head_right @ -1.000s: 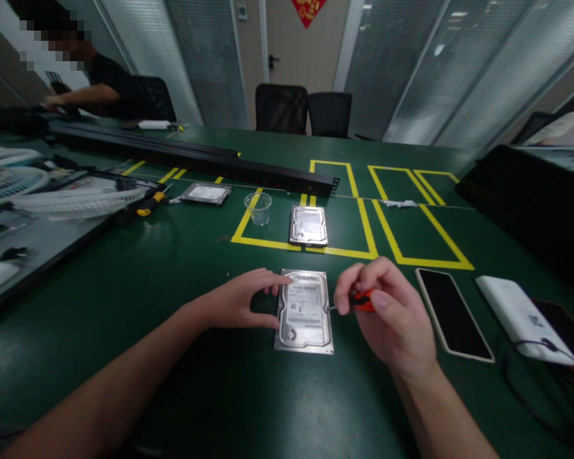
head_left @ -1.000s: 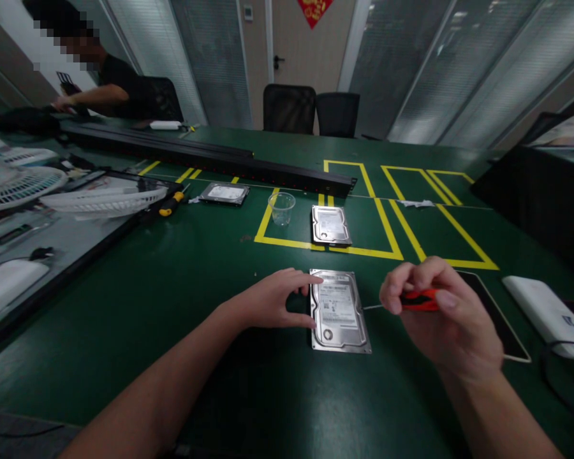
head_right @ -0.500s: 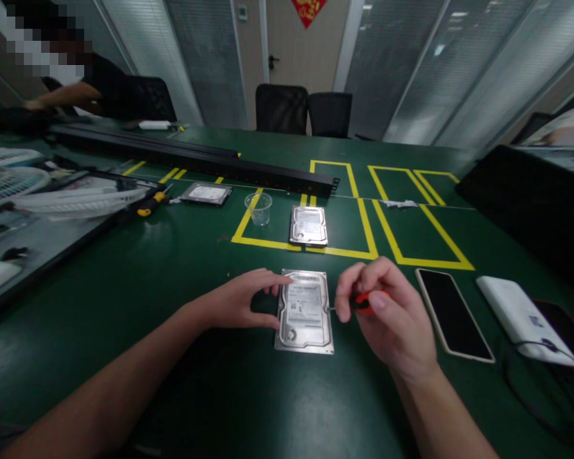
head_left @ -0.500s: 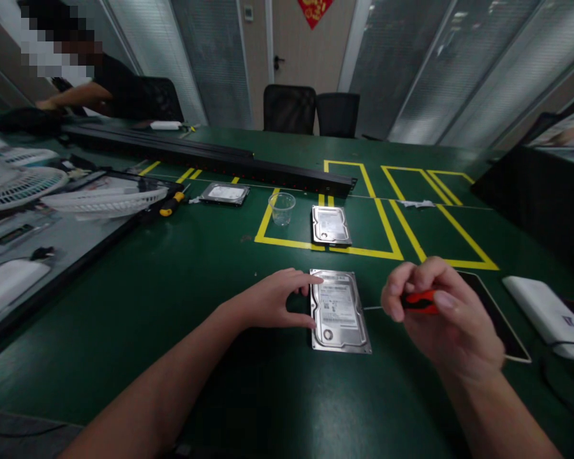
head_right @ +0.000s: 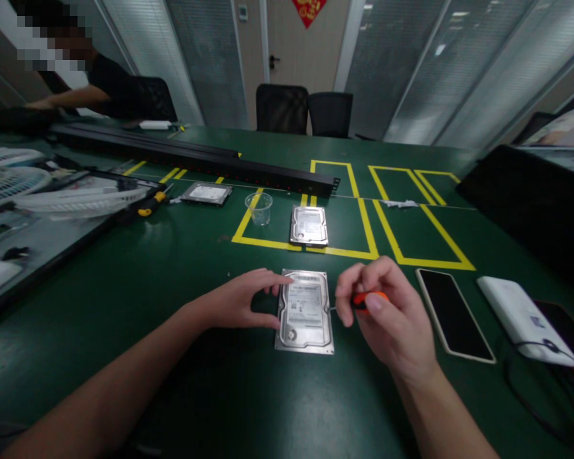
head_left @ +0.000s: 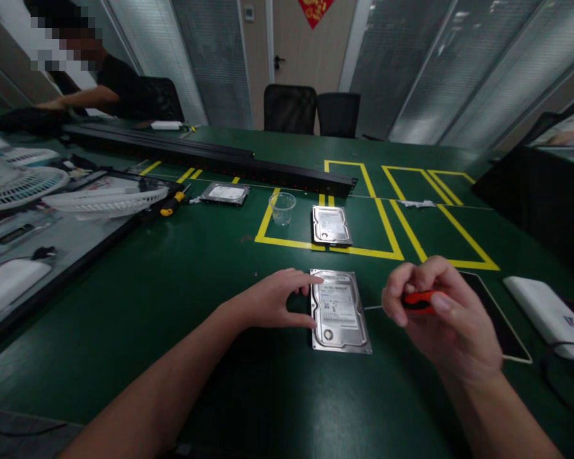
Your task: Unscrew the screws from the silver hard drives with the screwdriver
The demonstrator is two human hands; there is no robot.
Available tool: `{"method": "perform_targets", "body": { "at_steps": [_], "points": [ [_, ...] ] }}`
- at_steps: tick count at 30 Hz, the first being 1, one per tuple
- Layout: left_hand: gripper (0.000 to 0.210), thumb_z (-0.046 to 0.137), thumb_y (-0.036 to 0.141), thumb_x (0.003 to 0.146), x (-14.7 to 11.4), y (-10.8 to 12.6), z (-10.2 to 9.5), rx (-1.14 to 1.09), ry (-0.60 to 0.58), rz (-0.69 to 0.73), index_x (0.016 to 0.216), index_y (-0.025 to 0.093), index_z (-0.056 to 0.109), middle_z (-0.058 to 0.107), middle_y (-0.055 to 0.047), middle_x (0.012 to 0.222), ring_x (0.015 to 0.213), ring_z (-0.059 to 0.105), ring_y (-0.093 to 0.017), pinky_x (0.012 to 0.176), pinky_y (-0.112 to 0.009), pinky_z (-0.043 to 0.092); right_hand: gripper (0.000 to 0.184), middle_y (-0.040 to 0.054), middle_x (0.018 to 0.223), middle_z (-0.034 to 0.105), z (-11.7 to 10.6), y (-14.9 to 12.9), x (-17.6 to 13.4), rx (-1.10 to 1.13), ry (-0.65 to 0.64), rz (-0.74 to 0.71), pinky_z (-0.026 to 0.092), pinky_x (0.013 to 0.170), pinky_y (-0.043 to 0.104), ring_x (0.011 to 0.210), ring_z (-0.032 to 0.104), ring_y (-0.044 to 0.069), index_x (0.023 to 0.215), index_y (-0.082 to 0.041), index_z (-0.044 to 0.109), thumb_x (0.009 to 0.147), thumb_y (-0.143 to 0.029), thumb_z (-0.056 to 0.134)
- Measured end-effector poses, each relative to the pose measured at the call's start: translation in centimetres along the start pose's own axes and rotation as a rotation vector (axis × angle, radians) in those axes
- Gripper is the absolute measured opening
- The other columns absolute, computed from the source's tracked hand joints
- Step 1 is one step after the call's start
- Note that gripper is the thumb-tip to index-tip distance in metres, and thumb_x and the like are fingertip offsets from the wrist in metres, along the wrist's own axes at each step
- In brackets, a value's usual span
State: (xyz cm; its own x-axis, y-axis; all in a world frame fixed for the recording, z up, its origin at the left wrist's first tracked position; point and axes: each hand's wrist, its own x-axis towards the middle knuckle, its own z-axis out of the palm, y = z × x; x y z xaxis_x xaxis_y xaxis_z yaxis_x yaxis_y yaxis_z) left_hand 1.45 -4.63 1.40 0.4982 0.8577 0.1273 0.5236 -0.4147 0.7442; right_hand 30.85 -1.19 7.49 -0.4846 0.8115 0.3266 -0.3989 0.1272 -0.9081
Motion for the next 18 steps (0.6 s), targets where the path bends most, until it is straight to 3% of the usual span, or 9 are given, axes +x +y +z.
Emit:
{"method": "perform_targets", "body": {
  "at_steps": [3, 6, 10, 14, 18],
  "points": [
    [0.082, 0.089, 0.050, 0.084, 0.00, -0.01, 0.00, -0.001, -0.001, 0.002, 0.155, 0.025, 0.055, 0.068, -0.009, 0.115, 0.105, 0.062, -0.027, 0.095, -0.042, 0.050, 0.020, 0.0055, 0.088, 0.068, 0.04, -0.03, -0.06, -0.001, 0.018, 0.001, 0.037, 0.055, 0.032, 0.060, 0.052, 0.016, 0.099, -0.024, 0.069, 0.100, -0.043, 0.062],
    [0.082, 0.090, 0.049, 0.084, 0.00, -0.06, 0.03, -0.003, 0.003, 0.013, 0.154, 0.024, 0.056, 0.068, -0.009, 0.116, 0.106, 0.062, -0.026, 0.095, -0.042, 0.050, 0.032, 0.0084, 0.085, 0.067, -0.11, -0.14, 0.06, -0.017, 0.019, -0.008, 0.042, 0.063, 0.036, 0.067, 0.055, 0.020, 0.096, -0.020, 0.074, 0.102, -0.043, 0.053],
    [0.082, 0.090, 0.049, 0.084, -0.02, -0.08, 0.06, -0.005, 0.006, 0.016, 0.155, 0.024, 0.055, 0.068, -0.009, 0.116, 0.106, 0.062, -0.026, 0.095, -0.042, 0.050, 0.019, 0.0067, 0.085, 0.068, -0.08, -0.23, 0.20, -0.022, 0.013, -0.024, 0.045, 0.068, 0.038, 0.072, 0.060, 0.022, 0.092, -0.023, 0.070, 0.097, -0.040, 0.062],
    [0.083, 0.090, 0.048, 0.084, 0.02, -0.03, 0.01, -0.002, 0.000, 0.014, 0.155, 0.025, 0.055, 0.068, -0.009, 0.116, 0.105, 0.062, -0.026, 0.094, -0.041, 0.050, 0.011, 0.0034, 0.090, 0.069, 0.11, -0.05, 0.17, 0.003, 0.021, -0.010, 0.039, 0.057, 0.033, 0.062, 0.054, 0.016, 0.100, -0.026, 0.066, 0.096, -0.036, 0.069],
    [0.083, 0.090, 0.049, 0.085, 0.06, -0.03, -0.02, 0.000, -0.003, 0.010, 0.156, 0.024, 0.054, 0.067, -0.009, 0.115, 0.105, 0.062, -0.026, 0.094, -0.041, 0.050, 0.034, 0.0071, 0.082, 0.065, 0.01, 0.05, 0.17, -0.005, 0.021, -0.031, 0.039, 0.060, 0.035, 0.066, 0.052, 0.018, 0.098, -0.019, 0.074, 0.103, -0.044, 0.052]
  ]
}}
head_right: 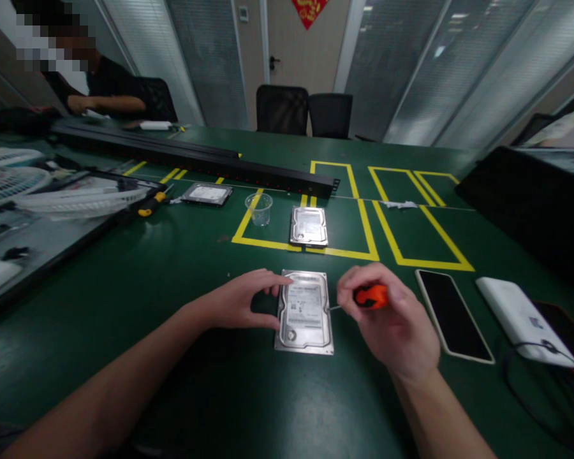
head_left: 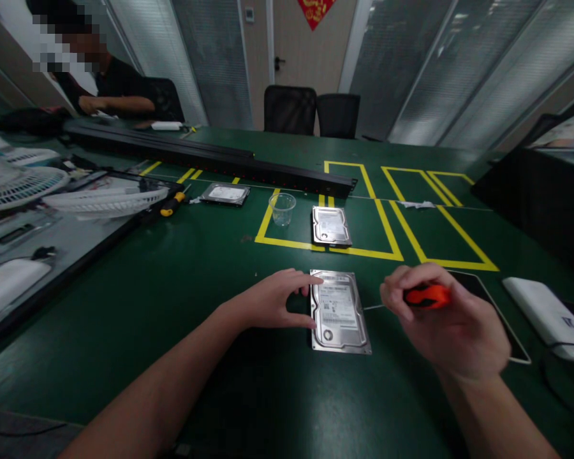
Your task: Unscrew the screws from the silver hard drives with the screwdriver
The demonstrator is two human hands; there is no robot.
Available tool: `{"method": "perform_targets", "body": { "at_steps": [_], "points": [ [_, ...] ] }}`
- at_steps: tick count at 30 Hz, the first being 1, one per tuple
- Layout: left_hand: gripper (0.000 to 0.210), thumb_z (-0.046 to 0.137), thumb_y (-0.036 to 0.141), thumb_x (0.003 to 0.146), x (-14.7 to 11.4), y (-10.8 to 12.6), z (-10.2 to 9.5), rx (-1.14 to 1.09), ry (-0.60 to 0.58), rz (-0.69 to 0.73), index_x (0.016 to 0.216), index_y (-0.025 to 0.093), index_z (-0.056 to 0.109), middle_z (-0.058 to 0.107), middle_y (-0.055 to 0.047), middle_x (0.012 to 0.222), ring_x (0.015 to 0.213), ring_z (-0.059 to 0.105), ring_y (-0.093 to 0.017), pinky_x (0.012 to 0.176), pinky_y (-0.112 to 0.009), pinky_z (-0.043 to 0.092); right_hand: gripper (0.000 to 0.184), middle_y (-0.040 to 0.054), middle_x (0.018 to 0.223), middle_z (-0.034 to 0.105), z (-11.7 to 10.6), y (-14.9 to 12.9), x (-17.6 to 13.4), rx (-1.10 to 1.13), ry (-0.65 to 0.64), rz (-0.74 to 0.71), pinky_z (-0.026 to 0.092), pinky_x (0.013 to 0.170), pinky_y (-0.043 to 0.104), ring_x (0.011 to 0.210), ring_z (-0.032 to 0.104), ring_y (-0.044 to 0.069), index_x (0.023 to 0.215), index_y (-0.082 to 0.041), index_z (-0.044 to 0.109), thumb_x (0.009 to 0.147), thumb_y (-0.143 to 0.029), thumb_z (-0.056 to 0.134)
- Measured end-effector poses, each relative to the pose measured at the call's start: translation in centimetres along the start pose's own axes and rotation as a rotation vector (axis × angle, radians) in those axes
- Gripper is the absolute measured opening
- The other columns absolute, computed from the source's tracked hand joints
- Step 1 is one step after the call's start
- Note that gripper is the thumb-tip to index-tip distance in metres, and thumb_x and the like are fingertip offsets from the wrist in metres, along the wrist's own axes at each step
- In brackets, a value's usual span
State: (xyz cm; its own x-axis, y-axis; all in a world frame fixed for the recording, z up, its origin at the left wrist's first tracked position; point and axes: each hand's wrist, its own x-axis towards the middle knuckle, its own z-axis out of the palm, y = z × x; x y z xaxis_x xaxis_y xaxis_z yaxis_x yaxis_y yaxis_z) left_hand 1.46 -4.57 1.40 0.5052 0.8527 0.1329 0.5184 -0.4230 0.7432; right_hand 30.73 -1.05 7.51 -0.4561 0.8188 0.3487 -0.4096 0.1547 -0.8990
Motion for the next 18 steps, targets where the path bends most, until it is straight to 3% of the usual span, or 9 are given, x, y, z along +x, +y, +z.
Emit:
{"method": "perform_targets", "body": {
  "at_steps": [2, 4, 7, 11, 18],
  "points": [
    [0.083, 0.089, 0.049, 0.085, 0.00, -0.03, 0.01, -0.004, 0.001, 0.001, 0.156, 0.025, 0.054, 0.067, -0.009, 0.115, 0.105, 0.062, -0.026, 0.095, -0.041, 0.050, 0.034, 0.0078, 0.082, 0.065, -0.10, -0.02, -0.01, -0.020, -0.009, 0.002, 0.042, 0.065, 0.036, 0.070, 0.055, 0.019, 0.092, -0.018, 0.074, 0.102, -0.041, 0.052],
    [0.084, 0.090, 0.050, 0.084, -0.02, -0.07, 0.04, -0.004, 0.003, 0.002, 0.156, 0.025, 0.054, 0.067, -0.009, 0.115, 0.105, 0.062, -0.026, 0.094, -0.041, 0.050, 0.022, 0.0067, 0.086, 0.066, -0.13, -0.01, -0.05, -0.030, -0.013, 0.003, 0.044, 0.065, 0.036, 0.069, 0.058, 0.019, 0.092, -0.021, 0.070, 0.100, -0.039, 0.059],
    [0.084, 0.090, 0.051, 0.084, -0.04, -0.13, 0.08, -0.001, 0.005, 0.004, 0.156, 0.025, 0.055, 0.068, -0.009, 0.115, 0.105, 0.062, -0.026, 0.094, -0.041, 0.049, 0.014, 0.0049, 0.092, 0.069, -0.04, 0.13, -0.15, -0.014, -0.019, 0.032, 0.043, 0.059, 0.034, 0.064, 0.059, 0.018, 0.098, -0.026, 0.064, 0.097, -0.038, 0.069],
    [0.082, 0.089, 0.051, 0.085, -0.01, -0.16, 0.13, -0.003, 0.009, 0.004, 0.155, 0.025, 0.055, 0.068, -0.009, 0.115, 0.105, 0.062, -0.027, 0.094, -0.042, 0.049, 0.023, 0.0055, 0.083, 0.067, 0.06, 0.45, -0.27, -0.033, -0.010, 0.018, 0.039, 0.056, 0.033, 0.062, 0.052, 0.018, 0.103, -0.024, 0.068, 0.101, -0.047, 0.062],
    [0.083, 0.089, 0.050, 0.085, 0.02, -0.03, -0.04, -0.004, 0.005, 0.006, 0.155, 0.024, 0.055, 0.067, -0.009, 0.115, 0.105, 0.062, -0.026, 0.094, -0.041, 0.049, 0.037, 0.0044, 0.071, 0.060, 0.15, 0.68, -0.12, -0.010, 0.002, -0.019, 0.036, 0.060, 0.036, 0.063, 0.048, 0.018, 0.093, -0.021, 0.073, 0.106, -0.048, 0.052]
  ]
}}
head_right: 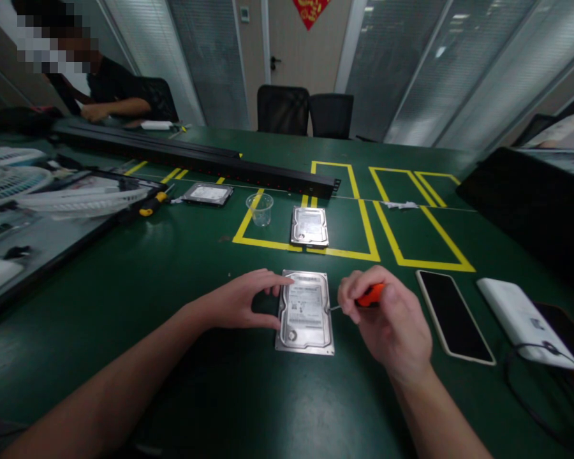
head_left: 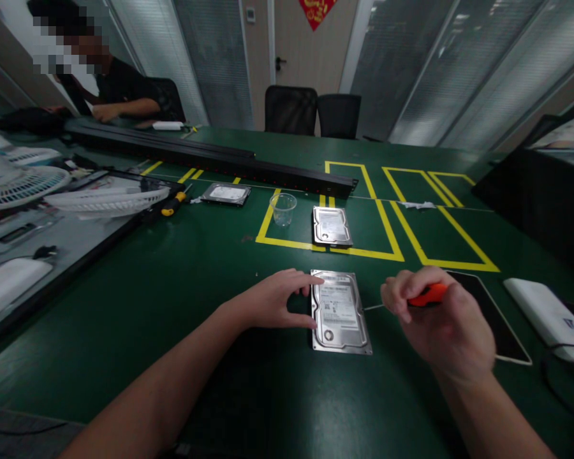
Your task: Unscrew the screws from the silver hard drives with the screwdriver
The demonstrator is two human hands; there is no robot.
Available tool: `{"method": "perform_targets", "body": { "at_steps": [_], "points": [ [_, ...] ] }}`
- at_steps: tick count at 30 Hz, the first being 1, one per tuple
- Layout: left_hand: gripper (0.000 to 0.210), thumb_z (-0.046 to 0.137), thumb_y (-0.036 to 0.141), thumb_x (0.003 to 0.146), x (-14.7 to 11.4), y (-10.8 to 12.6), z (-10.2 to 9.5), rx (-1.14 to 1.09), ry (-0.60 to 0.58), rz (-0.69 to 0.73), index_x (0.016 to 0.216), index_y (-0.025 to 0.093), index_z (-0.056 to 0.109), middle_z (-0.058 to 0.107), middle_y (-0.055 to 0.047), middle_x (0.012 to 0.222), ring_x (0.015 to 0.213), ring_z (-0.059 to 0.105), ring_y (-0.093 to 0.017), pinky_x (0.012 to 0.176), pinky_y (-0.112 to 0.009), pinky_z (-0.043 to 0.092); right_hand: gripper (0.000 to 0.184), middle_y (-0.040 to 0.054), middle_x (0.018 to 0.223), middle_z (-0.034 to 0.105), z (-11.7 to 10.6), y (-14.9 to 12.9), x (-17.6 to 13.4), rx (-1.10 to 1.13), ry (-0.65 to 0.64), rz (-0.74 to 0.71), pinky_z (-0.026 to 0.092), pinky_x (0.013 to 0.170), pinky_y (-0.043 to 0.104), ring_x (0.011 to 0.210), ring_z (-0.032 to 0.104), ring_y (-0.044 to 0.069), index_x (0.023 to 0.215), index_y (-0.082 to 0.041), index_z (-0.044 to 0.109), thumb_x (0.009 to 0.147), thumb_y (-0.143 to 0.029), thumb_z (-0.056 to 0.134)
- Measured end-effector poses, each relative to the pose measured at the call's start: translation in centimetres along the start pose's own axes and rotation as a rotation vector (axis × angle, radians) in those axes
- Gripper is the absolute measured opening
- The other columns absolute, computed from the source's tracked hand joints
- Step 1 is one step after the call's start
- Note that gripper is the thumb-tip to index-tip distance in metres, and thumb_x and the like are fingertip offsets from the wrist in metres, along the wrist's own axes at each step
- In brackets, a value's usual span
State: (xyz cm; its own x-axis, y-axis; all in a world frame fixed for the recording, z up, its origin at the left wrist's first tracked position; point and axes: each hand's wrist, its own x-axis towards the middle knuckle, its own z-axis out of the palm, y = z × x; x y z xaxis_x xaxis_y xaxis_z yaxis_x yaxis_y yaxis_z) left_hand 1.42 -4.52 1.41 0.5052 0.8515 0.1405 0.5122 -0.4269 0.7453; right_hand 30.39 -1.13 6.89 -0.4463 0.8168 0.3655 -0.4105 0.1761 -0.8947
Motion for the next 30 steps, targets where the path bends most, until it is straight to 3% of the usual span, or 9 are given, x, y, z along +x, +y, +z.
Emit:
{"method": "perform_targets", "body": {
  "at_steps": [6, 9, 11, 15, 17, 19, 24, 30],
  "points": [
    [0.082, 0.089, 0.050, 0.085, 0.0, 0.0, 0.3, -0.002, 0.004, 0.003, 0.155, 0.025, 0.055, 0.067, -0.009, 0.115, 0.105, 0.062, -0.026, 0.094, -0.041, 0.049, 0.036, 0.0046, 0.070, 0.060, 0.1, -0.2, 0.1, -0.002, 0.018, -0.041, 0.036, 0.059, 0.037, 0.060, 0.047, 0.018, 0.091, -0.022, 0.073, 0.105, -0.048, 0.053],
    [0.085, 0.090, 0.049, 0.083, -0.1, 0.3, -0.5, -0.039, 0.003, -0.018, 0.156, 0.026, 0.053, 0.068, -0.008, 0.116, 0.102, 0.063, -0.025, 0.090, -0.039, 0.051, 0.036, 0.0049, 0.071, 0.060, 0.0, -0.5, 0.2, -0.009, 0.027, -0.061, 0.036, 0.058, 0.037, 0.059, 0.047, 0.018, 0.092, -0.022, 0.074, 0.104, -0.049, 0.052],
    [0.078, 0.087, 0.047, 0.086, -0.4, 0.6, -2.0, -0.032, 0.039, -0.072, 0.153, 0.025, 0.054, 0.068, -0.006, 0.114, 0.097, 0.063, -0.023, 0.084, -0.036, 0.052, 0.036, 0.0047, 0.069, 0.059, -0.2, -0.6, 0.3, -0.013, 0.041, -0.074, 0.035, 0.058, 0.037, 0.058, 0.047, 0.018, 0.091, -0.023, 0.074, 0.104, -0.048, 0.052],
    [0.026, 0.069, 0.040, 0.098, -2.0, 0.4, -6.5, 0.214, 0.308, -0.249, 0.115, 0.019, 0.070, 0.069, -0.005, 0.103, 0.092, 0.063, -0.022, 0.083, -0.034, 0.050, 0.035, 0.0044, 0.070, 0.059, -0.5, -0.8, 0.4, 0.002, 0.082, -0.093, 0.035, 0.058, 0.037, 0.058, 0.047, 0.018, 0.090, -0.023, 0.074, 0.104, -0.046, 0.053],
    [0.021, 0.065, 0.038, 0.098, -3.1, -0.3, -8.3, 0.316, 0.313, -0.351, 0.104, 0.020, 0.071, 0.070, -0.005, 0.101, 0.090, 0.063, -0.022, 0.081, -0.034, 0.050, 0.035, 0.0044, 0.070, 0.059, -0.6, -0.7, 0.4, 0.000, 0.098, -0.106, 0.034, 0.059, 0.037, 0.059, 0.047, 0.018, 0.089, -0.022, 0.074, 0.104, -0.044, 0.052],
    [0.019, 0.065, 0.038, 0.096, -3.8, -1.1, -9.3, 0.363, 0.236, -0.465, 0.098, 0.020, 0.072, 0.071, -0.005, 0.097, 0.086, 0.064, -0.022, 0.077, -0.034, 0.049, 0.034, 0.0046, 0.070, 0.060, -0.7, -0.4, 0.4, -0.007, 0.121, -0.103, 0.034, 0.059, 0.037, 0.060, 0.048, 0.018, 0.089, -0.022, 0.074, 0.104, -0.043, 0.052],
    [0.027, 0.068, 0.048, 0.094, -3.8, -1.6, -8.6, 0.326, 0.070, -0.698, 0.094, 0.021, 0.073, 0.074, -0.005, 0.091, 0.080, 0.068, -0.024, 0.068, -0.033, 0.049, 0.031, 0.0051, 0.071, 0.061, -1.1, 0.2, 0.6, -0.016, 0.162, -0.069, 0.034, 0.058, 0.037, 0.064, 0.049, 0.020, 0.088, -0.022, 0.074, 0.103, -0.042, 0.055],
    [0.024, 0.071, 0.044, 0.092, -2.7, -1.0, -6.6, 0.415, 0.076, -0.734, 0.087, 0.021, 0.073, 0.077, -0.007, 0.090, 0.079, 0.070, -0.025, 0.063, -0.032, 0.048, 0.029, 0.0050, 0.074, 0.061, -1.4, 0.5, 0.5, -0.043, 0.176, -0.074, 0.034, 0.055, 0.036, 0.065, 0.051, 0.020, 0.090, -0.023, 0.075, 0.102, -0.042, 0.056]
  ]
}}
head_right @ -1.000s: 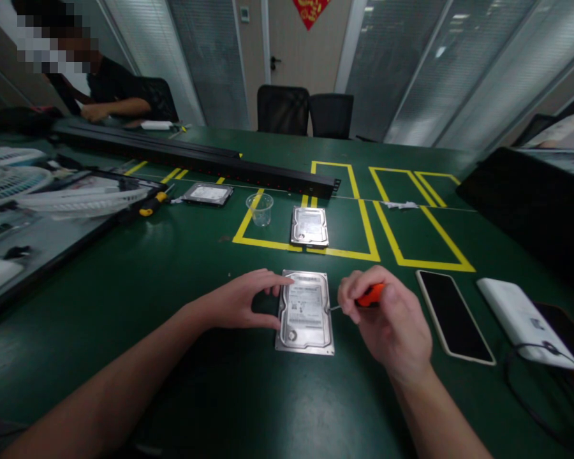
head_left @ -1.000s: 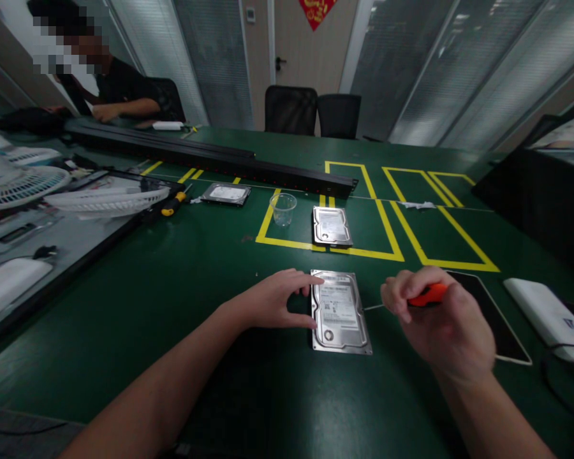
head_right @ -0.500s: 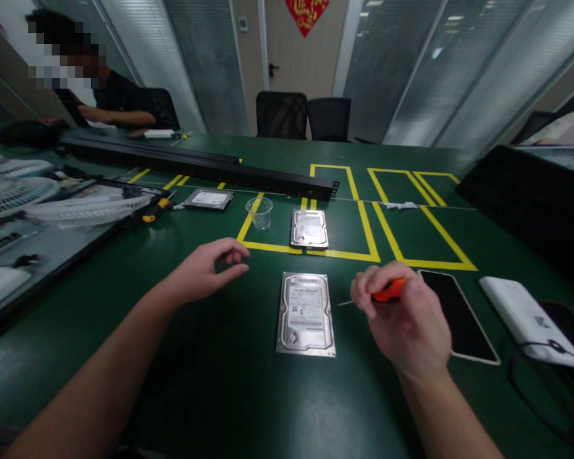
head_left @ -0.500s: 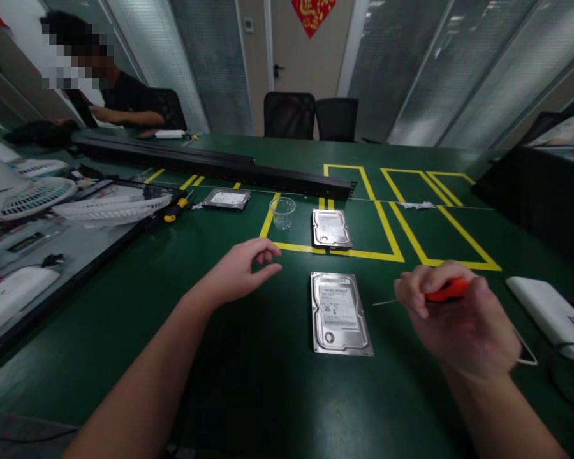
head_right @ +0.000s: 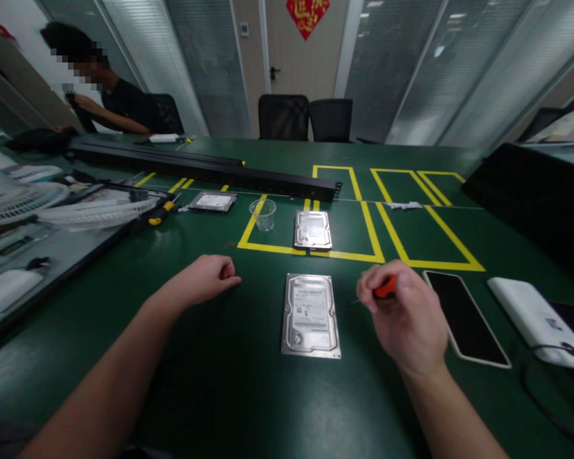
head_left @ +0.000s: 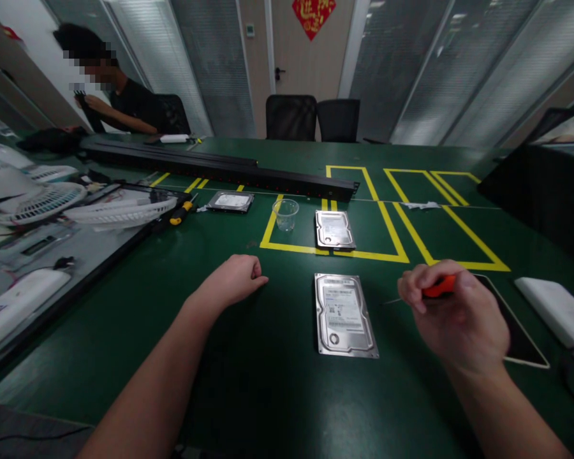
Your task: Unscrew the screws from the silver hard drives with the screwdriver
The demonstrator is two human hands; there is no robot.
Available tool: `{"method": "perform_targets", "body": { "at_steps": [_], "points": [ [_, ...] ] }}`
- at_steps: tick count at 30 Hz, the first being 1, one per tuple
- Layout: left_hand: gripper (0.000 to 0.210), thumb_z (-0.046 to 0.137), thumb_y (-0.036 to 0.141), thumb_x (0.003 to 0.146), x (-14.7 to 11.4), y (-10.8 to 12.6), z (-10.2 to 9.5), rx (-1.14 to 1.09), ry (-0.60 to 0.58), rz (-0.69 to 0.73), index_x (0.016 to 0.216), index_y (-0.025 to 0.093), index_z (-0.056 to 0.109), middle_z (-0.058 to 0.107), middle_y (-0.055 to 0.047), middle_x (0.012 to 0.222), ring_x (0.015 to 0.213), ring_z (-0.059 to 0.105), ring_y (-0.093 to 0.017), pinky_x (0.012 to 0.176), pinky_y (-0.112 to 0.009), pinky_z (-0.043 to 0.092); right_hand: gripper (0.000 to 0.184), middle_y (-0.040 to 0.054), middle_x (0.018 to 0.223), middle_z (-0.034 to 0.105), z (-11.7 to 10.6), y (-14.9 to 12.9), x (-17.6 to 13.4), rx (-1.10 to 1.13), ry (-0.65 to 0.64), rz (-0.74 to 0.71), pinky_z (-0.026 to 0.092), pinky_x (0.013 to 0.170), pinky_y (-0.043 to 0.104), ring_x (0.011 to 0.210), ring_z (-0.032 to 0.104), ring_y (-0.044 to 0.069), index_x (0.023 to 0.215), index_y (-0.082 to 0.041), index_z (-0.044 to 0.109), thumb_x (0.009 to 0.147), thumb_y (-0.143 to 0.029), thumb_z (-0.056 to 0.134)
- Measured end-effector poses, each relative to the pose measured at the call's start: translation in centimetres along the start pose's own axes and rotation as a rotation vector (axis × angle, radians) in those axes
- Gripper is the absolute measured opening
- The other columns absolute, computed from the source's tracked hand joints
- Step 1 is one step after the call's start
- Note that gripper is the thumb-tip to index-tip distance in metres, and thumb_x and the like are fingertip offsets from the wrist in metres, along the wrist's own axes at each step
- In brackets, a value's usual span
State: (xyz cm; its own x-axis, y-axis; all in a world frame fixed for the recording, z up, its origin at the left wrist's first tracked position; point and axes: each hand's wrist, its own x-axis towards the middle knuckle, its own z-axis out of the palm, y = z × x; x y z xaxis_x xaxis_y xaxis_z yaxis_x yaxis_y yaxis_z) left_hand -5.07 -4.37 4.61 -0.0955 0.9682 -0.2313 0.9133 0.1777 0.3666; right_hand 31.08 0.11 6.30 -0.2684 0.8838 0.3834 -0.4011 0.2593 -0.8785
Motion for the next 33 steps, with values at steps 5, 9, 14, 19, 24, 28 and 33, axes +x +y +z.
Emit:
{"method": "perform_targets", "body": {
  "at_steps": [5, 9, 14, 19, 24, 28, 33],
  "points": [
    [0.013, 0.068, 0.027, 0.095, 0.1, 0.6, 0.3, -0.009, 0.003, -0.042, 0.090, 0.020, 0.077, 0.079, -0.006, 0.091, 0.083, 0.072, -0.022, 0.069, -0.031, 0.049, 0.026, 0.0040, 0.075, 0.062, -0.1, 0.1, 0.0, -0.023, -0.005, -0.005, 0.037, 0.055, 0.034, 0.065, 0.053, 0.018, 0.089, -0.022, 0.074, 0.101, -0.041, 0.059],
    [0.012, 0.067, 0.024, 0.097, 0.0, 0.9, 0.2, 0.013, 0.005, -0.053, 0.093, 0.019, 0.077, 0.079, -0.006, 0.094, 0.086, 0.073, -0.024, 0.073, -0.032, 0.050, 0.026, 0.0038, 0.074, 0.061, -0.2, 0.1, 0.1, -0.043, 0.002, 0.003, 0.038, 0.054, 0.033, 0.066, 0.054, 0.018, 0.088, -0.023, 0.074, 0.101, -0.041, 0.059],
    [0.015, 0.060, 0.023, 0.102, -0.2, 1.1, 0.0, 0.050, 0.065, 0.072, 0.095, 0.017, 0.073, 0.077, -0.009, 0.100, 0.092, 0.071, -0.026, 0.081, -0.035, 0.050, 0.027, 0.0037, 0.073, 0.061, -0.1, 0.0, 0.1, -0.032, -0.009, 0.011, 0.036, 0.054, 0.032, 0.067, 0.053, 0.018, 0.088, -0.022, 0.073, 0.102, -0.039, 0.058],
    [0.014, 0.059, 0.025, 0.105, -1.1, 2.7, -0.2, -0.110, 0.067, 0.277, 0.099, 0.019, 0.070, 0.075, -0.005, 0.099, 0.088, 0.069, -0.022, 0.077, -0.032, 0.049, 0.028, 0.0036, 0.072, 0.061, 0.0, -0.2, 0.0, -0.026, -0.021, 0.005, 0.035, 0.056, 0.032, 0.067, 0.052, 0.017, 0.088, -0.020, 0.072, 0.103, -0.038, 0.057],
    [0.010, 0.062, 0.018, 0.103, -4.2, 6.1, 1.1, -0.316, -0.058, 0.533, 0.108, 0.021, 0.071, 0.074, -0.001, 0.101, 0.084, 0.067, -0.016, 0.073, -0.026, 0.050, 0.027, 0.0039, 0.074, 0.062, 0.0, 0.0, 0.2, -0.021, -0.036, -0.027, 0.035, 0.057, 0.033, 0.067, 0.052, 0.017, 0.088, -0.019, 0.073, 0.103, -0.036, 0.058],
    [0.020, 0.059, 0.015, 0.107, -6.5, 6.8, 3.6, -0.392, -0.122, 0.685, 0.120, 0.022, 0.072, 0.073, -0.004, 0.116, 0.104, 0.068, -0.016, 0.090, -0.028, 0.053, 0.027, 0.0039, 0.074, 0.062, 0.2, 0.1, 0.2, -0.028, -0.029, -0.051, 0.036, 0.057, 0.033, 0.067, 0.053, 0.018, 0.088, -0.019, 0.073, 0.103, -0.036, 0.059],
    [0.019, 0.055, 0.011, 0.108, -6.8, 5.9, 5.5, -0.435, -0.141, 0.672, 0.114, 0.021, 0.070, 0.068, -0.004, 0.117, 0.105, 0.065, -0.015, 0.090, -0.026, 0.052, 0.027, 0.0033, 0.071, 0.060, 0.6, 0.2, 0.2, -0.050, -0.028, -0.055, 0.034, 0.056, 0.032, 0.065, 0.052, 0.017, 0.086, -0.020, 0.072, 0.103, -0.038, 0.060]
  ]
}}
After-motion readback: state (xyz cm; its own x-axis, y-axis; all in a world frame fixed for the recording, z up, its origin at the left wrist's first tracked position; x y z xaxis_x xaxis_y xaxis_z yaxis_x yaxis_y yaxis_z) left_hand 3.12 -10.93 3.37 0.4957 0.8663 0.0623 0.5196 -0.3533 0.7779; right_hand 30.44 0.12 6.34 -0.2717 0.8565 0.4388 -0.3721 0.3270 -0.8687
